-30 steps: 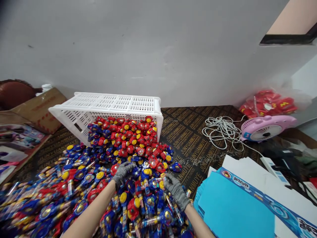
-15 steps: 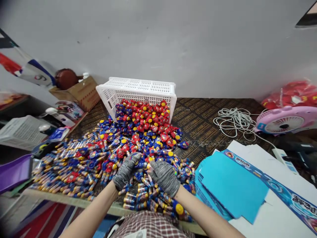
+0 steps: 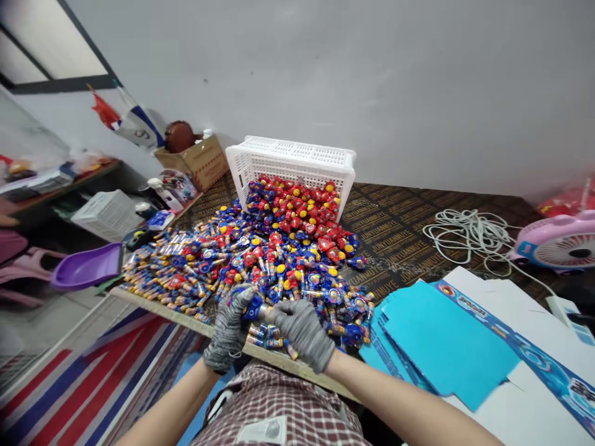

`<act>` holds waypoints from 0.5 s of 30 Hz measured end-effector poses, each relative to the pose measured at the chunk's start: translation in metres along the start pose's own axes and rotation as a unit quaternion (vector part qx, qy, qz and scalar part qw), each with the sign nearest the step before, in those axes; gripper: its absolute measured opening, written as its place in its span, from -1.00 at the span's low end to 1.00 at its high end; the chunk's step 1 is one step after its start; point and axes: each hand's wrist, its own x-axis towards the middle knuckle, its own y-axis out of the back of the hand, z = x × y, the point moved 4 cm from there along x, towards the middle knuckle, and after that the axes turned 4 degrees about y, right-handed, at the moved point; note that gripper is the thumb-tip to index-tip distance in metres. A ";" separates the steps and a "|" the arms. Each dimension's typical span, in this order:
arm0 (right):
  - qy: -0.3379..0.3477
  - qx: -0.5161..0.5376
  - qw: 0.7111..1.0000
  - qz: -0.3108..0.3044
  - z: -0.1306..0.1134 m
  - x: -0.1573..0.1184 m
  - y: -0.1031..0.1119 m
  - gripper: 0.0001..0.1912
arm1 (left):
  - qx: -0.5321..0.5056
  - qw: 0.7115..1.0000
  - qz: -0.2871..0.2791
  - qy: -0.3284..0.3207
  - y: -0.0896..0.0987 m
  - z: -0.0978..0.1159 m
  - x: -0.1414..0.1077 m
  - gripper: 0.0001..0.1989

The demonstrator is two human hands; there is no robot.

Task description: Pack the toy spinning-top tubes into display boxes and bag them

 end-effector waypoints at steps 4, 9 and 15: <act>-0.064 0.090 0.991 -0.075 0.015 0.005 -0.030 -0.43 | 0.003 1.000 0.007 0.008 0.019 -0.012 -0.001 -0.78; -0.029 0.110 0.994 0.004 0.030 0.007 -0.063 -0.55 | -0.041 0.998 0.035 0.041 0.040 -0.037 0.010 -0.70; -0.072 0.016 0.994 -0.083 0.078 0.058 -0.090 -0.42 | 0.300 0.951 -0.065 0.027 0.095 -0.070 0.061 -0.64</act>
